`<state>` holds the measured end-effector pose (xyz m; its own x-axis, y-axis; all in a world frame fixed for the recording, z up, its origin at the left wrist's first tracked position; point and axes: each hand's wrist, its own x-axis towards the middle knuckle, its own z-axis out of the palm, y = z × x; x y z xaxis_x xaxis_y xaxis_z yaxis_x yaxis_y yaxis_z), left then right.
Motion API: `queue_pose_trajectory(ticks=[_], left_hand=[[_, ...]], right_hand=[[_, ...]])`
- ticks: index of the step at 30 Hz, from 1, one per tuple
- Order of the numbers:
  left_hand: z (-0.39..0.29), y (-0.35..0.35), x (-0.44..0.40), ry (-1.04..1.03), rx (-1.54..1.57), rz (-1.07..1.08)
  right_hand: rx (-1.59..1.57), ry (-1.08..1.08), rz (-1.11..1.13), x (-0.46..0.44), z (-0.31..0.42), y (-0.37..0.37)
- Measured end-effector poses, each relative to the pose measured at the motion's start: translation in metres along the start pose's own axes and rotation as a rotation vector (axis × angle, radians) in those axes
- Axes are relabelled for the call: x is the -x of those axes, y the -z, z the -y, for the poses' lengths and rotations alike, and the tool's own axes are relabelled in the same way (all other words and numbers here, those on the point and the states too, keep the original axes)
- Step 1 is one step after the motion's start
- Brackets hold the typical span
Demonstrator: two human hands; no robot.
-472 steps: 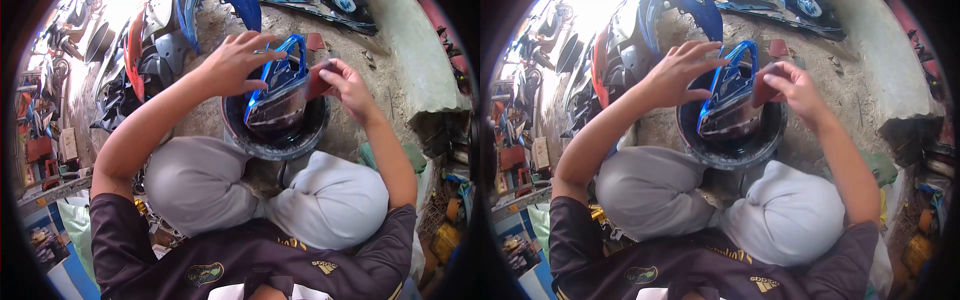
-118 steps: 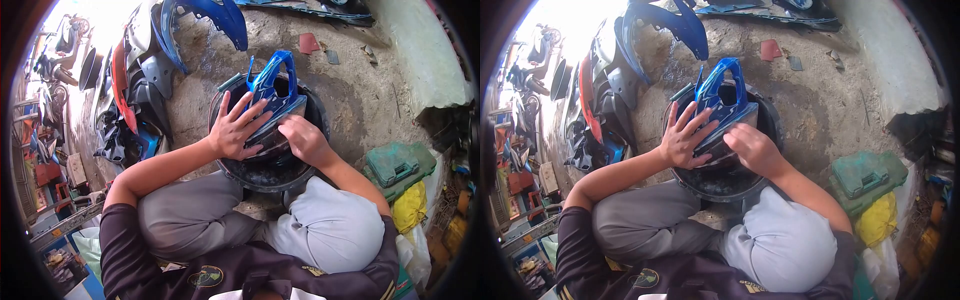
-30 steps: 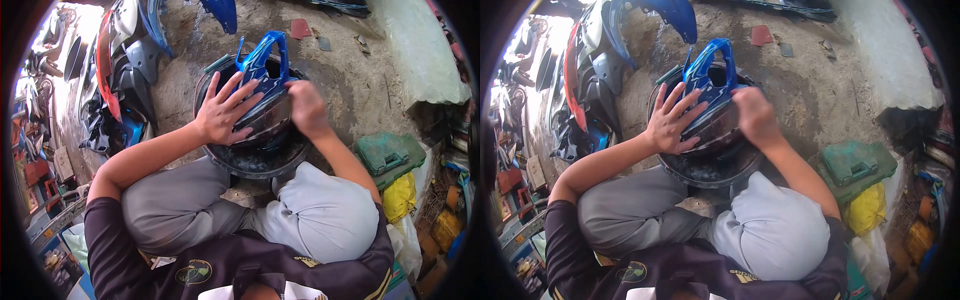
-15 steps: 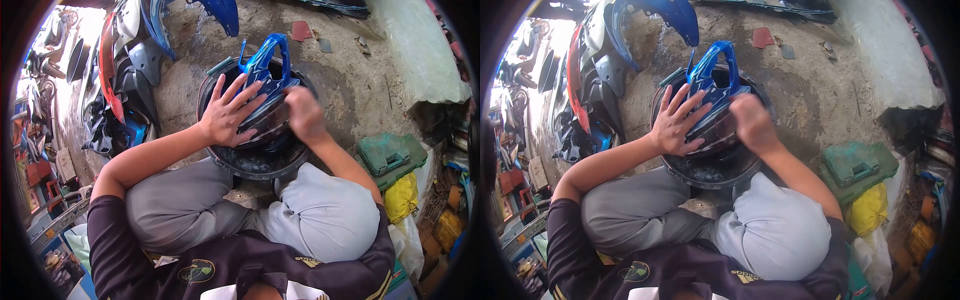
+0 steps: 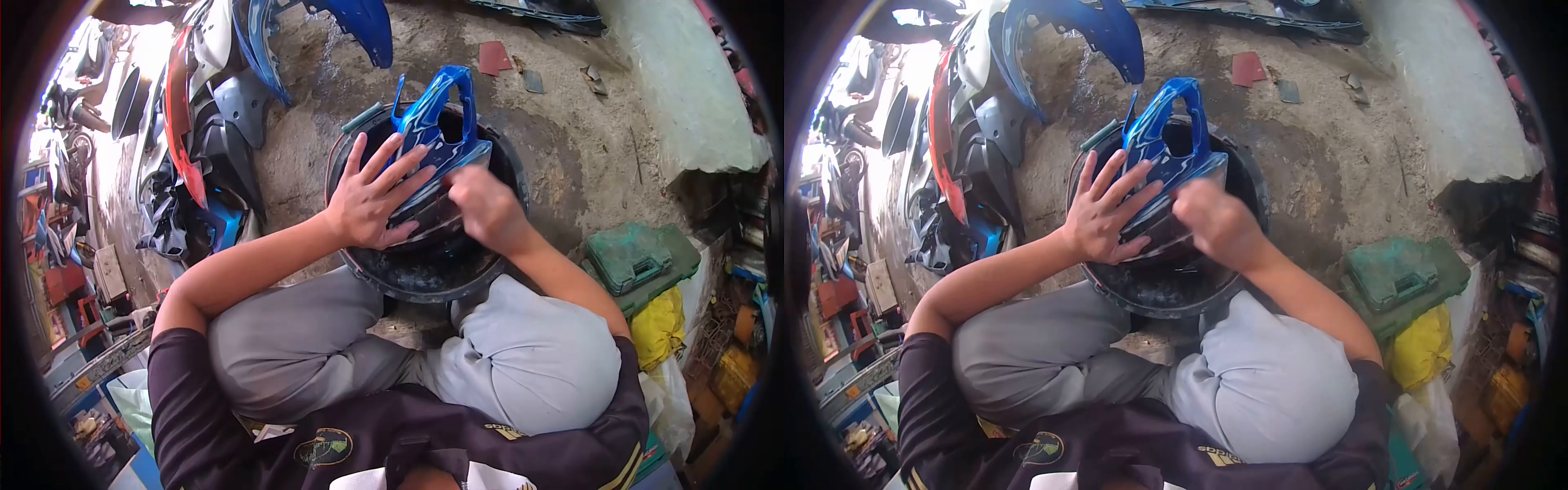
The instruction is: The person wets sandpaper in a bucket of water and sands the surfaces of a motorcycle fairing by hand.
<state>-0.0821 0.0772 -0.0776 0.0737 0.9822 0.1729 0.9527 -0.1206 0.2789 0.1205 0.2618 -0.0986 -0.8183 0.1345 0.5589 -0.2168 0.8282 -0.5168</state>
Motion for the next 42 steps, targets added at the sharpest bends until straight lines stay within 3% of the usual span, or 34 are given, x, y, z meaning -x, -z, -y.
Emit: queue_pose_trajectory(ticks=[2,6,9,10,11,13,17,22,27,29,32,35,39,42], left_hand=[[-0.001,0.001,0.001,0.006,-0.015,0.010],[-0.001,0.000,-0.001,-0.005,-0.005,-0.011],[0.000,0.000,0.001,0.007,0.008,0.004],[0.000,0.000,0.002,0.018,0.013,0.013],[0.000,0.000,0.002,0.024,0.019,0.014],[-0.001,0.000,0.001,0.025,0.035,0.013],[0.001,-0.004,0.000,0.000,0.039,-0.025],[-0.001,-0.001,0.002,0.009,0.004,-0.010],[0.000,-0.002,0.000,-0.015,-0.005,-0.022],[0.001,-0.003,0.003,-0.010,-0.009,-0.015],[-0.001,-0.002,0.002,-0.002,-0.029,0.000],[-0.002,0.000,0.000,0.004,-0.014,0.000],[0.001,-0.003,0.001,-0.018,-0.022,-0.034],[-0.001,-0.001,0.002,0.010,-0.004,-0.007]], right_hand=[[-0.003,-0.216,-0.080,0.000,-0.016,0.005],[0.010,0.036,0.061,-0.001,0.005,0.004],[-0.082,-0.047,0.060,0.002,-0.008,0.009],[0.042,-0.089,-0.025,0.001,-0.017,0.009],[0.059,-0.245,-0.065,0.000,-0.021,0.015],[0.097,-0.222,-0.055,-0.003,-0.023,0.018],[-0.061,0.085,0.126,-0.011,0.012,0.009],[0.047,-0.212,-0.064,-0.005,-0.028,0.018],[-0.036,0.082,0.066,-0.007,0.006,0.006],[-0.065,0.068,0.095,-0.013,0.004,0.014],[0.100,-0.171,-0.043,-0.004,-0.027,0.019],[0.131,-0.162,-0.028,-0.006,-0.026,0.021],[0.022,0.084,0.100,-0.012,0.010,0.009],[0.051,-0.076,0.027,-0.009,-0.014,0.015]])
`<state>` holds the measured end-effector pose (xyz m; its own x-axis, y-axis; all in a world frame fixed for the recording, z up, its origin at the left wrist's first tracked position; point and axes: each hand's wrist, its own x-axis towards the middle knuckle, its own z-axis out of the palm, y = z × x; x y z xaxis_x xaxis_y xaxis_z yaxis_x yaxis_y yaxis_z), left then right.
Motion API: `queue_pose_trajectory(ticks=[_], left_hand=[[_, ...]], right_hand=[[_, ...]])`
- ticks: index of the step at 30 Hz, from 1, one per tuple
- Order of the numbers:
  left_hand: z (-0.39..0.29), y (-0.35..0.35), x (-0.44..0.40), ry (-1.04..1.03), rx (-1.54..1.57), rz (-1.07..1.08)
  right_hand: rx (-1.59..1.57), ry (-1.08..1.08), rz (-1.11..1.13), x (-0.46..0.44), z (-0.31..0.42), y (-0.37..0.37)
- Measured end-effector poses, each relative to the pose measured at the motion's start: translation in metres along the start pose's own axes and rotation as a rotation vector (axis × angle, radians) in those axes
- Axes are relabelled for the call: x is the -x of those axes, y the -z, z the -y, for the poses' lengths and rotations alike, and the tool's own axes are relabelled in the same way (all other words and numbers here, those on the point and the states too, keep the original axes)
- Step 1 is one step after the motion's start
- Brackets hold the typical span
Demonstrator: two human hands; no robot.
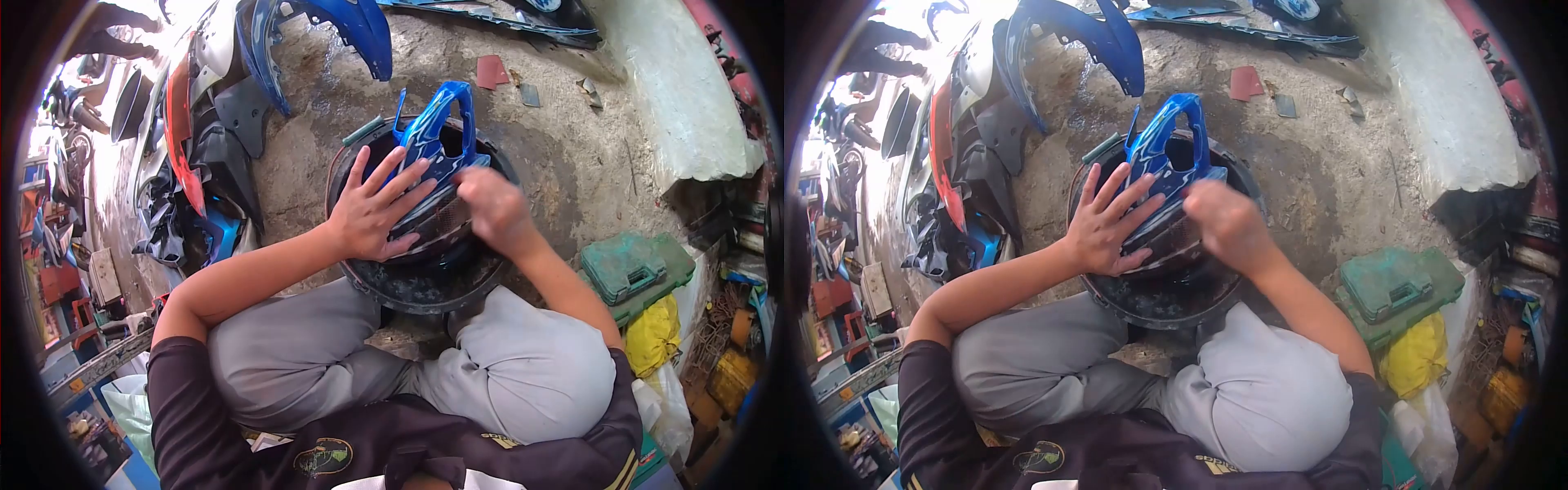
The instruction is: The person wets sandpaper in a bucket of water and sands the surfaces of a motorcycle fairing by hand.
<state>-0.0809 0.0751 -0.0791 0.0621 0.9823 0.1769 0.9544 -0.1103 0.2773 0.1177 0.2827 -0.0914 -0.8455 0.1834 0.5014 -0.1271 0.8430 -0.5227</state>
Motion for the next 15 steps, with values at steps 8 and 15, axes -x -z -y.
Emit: queue_pose_trajectory(ticks=[8,15], left_hand=[[0.000,-0.001,-0.003,0.006,0.018,0.008],[0.000,0.003,-0.002,0.018,0.018,0.035]], right_hand=[[-0.043,0.073,0.053,0.003,0.011,-0.001],[0.008,-0.107,-0.036,0.002,-0.019,0.005]])
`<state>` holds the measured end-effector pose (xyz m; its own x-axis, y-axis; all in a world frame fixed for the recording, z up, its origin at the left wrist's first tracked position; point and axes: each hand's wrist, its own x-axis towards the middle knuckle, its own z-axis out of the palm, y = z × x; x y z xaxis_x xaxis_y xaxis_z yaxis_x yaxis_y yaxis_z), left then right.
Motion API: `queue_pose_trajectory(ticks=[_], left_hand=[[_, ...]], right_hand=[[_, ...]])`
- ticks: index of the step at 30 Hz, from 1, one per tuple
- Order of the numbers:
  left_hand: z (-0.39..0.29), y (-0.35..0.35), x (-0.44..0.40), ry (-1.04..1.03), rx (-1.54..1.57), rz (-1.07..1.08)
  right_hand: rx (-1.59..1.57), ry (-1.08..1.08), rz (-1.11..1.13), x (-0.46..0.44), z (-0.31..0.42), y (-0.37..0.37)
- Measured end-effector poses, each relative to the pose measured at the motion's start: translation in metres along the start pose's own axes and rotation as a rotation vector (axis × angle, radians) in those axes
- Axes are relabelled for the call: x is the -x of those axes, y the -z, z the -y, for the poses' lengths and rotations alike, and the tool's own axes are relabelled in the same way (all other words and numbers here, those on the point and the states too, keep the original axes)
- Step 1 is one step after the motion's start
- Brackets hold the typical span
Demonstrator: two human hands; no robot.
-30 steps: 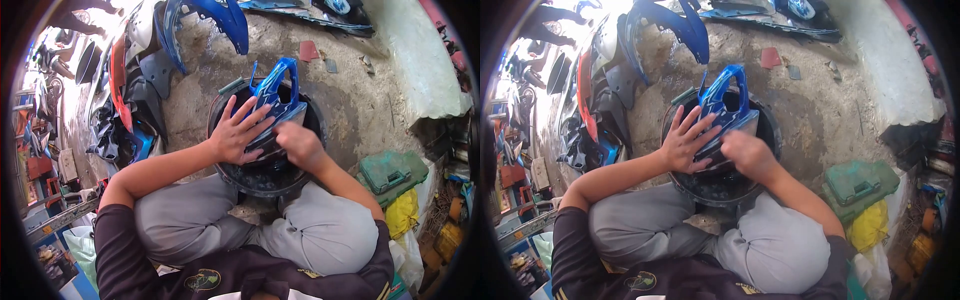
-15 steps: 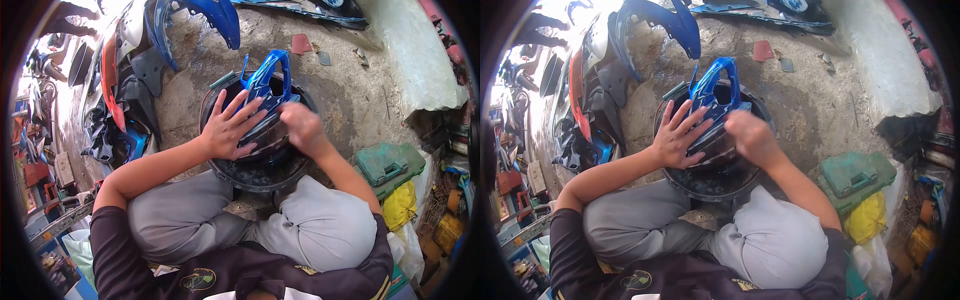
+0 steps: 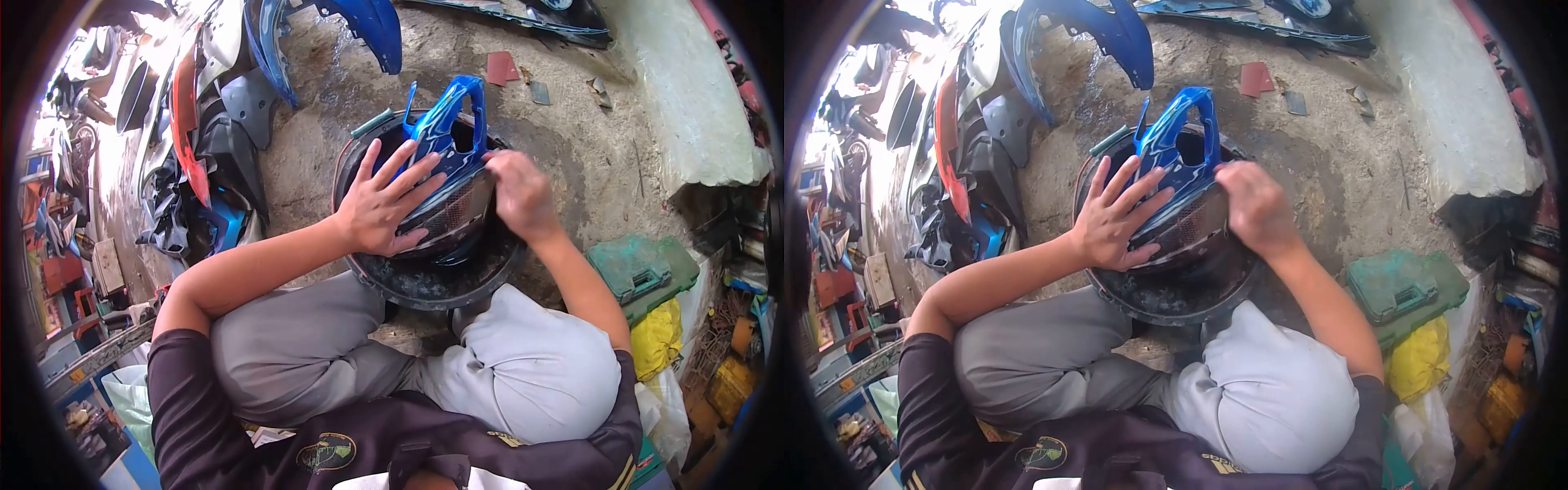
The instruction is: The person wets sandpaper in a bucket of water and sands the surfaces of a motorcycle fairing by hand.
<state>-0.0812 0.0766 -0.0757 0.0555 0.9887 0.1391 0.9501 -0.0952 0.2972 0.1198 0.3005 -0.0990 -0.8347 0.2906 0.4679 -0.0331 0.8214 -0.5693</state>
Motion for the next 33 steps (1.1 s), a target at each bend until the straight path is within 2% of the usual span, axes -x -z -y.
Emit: queue_pose_trajectory(ticks=[4,9,14,16,19,26,30,33], left_hand=[[0.000,-0.003,0.001,-0.006,0.016,-0.018],[-0.001,-0.002,0.000,-0.020,-0.019,-0.023],[0.001,-0.002,0.000,-0.018,-0.015,-0.003],[0.001,-0.001,0.000,-0.015,-0.010,0.000],[-0.002,0.001,0.000,0.004,0.011,0.010],[-0.001,0.000,-0.001,-0.001,0.016,0.006],[-0.002,0.001,-0.001,0.001,0.023,0.000],[0.000,0.000,0.000,-0.003,0.025,0.007]], right_hand=[[-0.035,0.265,0.158,0.000,0.047,-0.004],[0.015,-0.059,-0.059,-0.003,0.009,-0.004],[0.026,0.260,0.105,0.007,0.043,-0.008],[0.009,0.255,0.129,0.007,0.030,-0.003],[0.095,0.011,-0.029,0.001,0.005,0.000],[0.002,0.180,0.140,0.001,0.025,0.003],[0.076,0.021,-0.008,-0.002,0.000,0.002],[0.023,0.179,0.118,0.005,0.029,-0.003]])
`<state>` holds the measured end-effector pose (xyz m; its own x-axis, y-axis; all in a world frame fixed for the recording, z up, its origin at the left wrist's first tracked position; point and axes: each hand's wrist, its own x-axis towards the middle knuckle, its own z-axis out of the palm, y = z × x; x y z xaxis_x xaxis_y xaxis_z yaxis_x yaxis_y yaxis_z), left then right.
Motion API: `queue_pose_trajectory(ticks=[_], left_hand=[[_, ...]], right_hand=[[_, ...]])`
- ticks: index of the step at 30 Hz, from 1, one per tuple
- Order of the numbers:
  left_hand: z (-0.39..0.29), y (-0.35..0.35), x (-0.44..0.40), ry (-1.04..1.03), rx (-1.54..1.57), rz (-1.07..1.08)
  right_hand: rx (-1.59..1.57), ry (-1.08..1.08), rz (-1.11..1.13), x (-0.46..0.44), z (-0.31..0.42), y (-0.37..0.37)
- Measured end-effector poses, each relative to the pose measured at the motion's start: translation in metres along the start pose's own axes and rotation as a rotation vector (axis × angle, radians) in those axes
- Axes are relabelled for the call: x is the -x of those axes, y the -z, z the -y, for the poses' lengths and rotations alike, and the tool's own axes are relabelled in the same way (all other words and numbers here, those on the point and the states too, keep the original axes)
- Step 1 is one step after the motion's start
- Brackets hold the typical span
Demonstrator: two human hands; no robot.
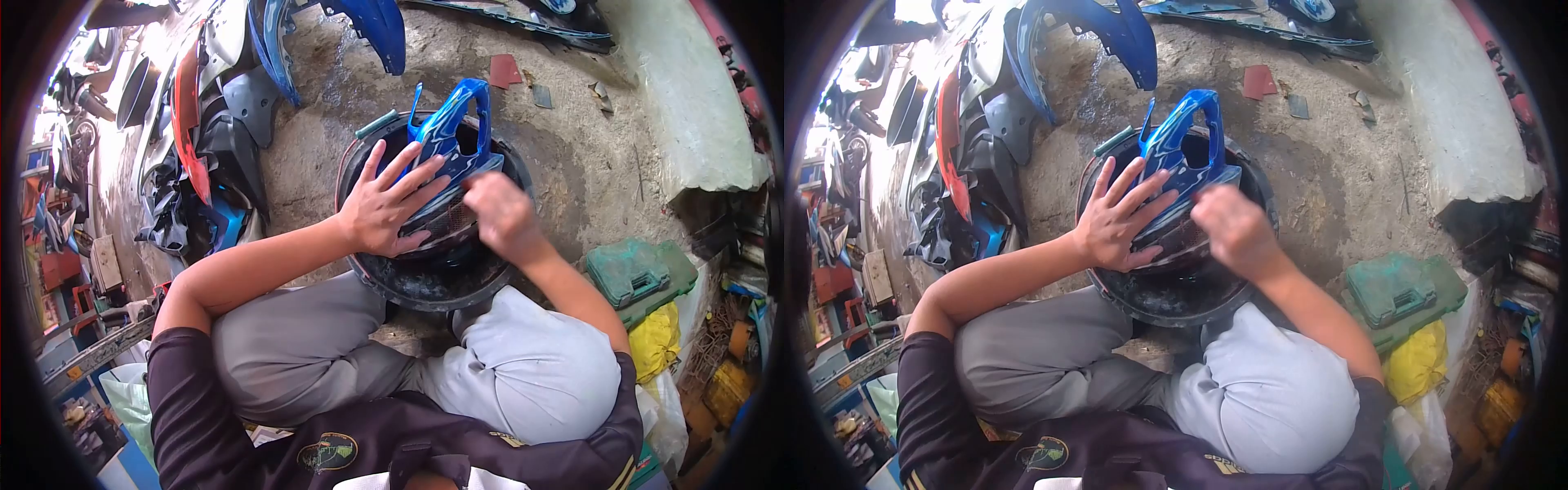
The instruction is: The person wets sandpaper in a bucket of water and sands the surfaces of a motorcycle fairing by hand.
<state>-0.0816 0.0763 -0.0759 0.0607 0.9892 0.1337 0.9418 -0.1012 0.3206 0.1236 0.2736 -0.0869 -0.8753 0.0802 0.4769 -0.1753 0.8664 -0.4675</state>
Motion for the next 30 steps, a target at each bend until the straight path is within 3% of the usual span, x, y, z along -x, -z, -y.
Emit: queue_pose_trajectory(ticks=[3,6,13,16,20,23,25,30], left_hand=[[0.000,-0.001,0.001,0.004,-0.007,-0.009],[-0.003,0.000,-0.002,0.006,-0.004,-0.012],[0.000,0.000,0.000,-0.003,-0.015,-0.017],[-0.002,0.000,0.001,-0.001,-0.021,-0.013],[0.000,-0.002,0.000,-0.007,-0.039,0.002],[0.000,-0.001,0.000,-0.008,-0.037,0.001],[0.000,-0.001,0.001,-0.004,-0.032,-0.002],[0.000,-0.001,0.000,-0.012,-0.021,-0.025]], right_hand=[[-0.025,0.060,0.025,0.003,0.002,0.000],[0.025,-0.151,-0.124,0.007,-0.022,-0.001],[0.068,0.002,-0.044,0.013,0.001,-0.010],[0.106,-0.217,-0.176,0.008,-0.022,-0.007],[0.132,0.089,-0.008,0.011,0.018,-0.015],[0.125,0.038,-0.029,0.011,0.002,-0.011],[0.130,-0.153,-0.163,0.007,-0.012,-0.011],[-0.021,0.042,0.030,0.001,0.024,-0.006]])
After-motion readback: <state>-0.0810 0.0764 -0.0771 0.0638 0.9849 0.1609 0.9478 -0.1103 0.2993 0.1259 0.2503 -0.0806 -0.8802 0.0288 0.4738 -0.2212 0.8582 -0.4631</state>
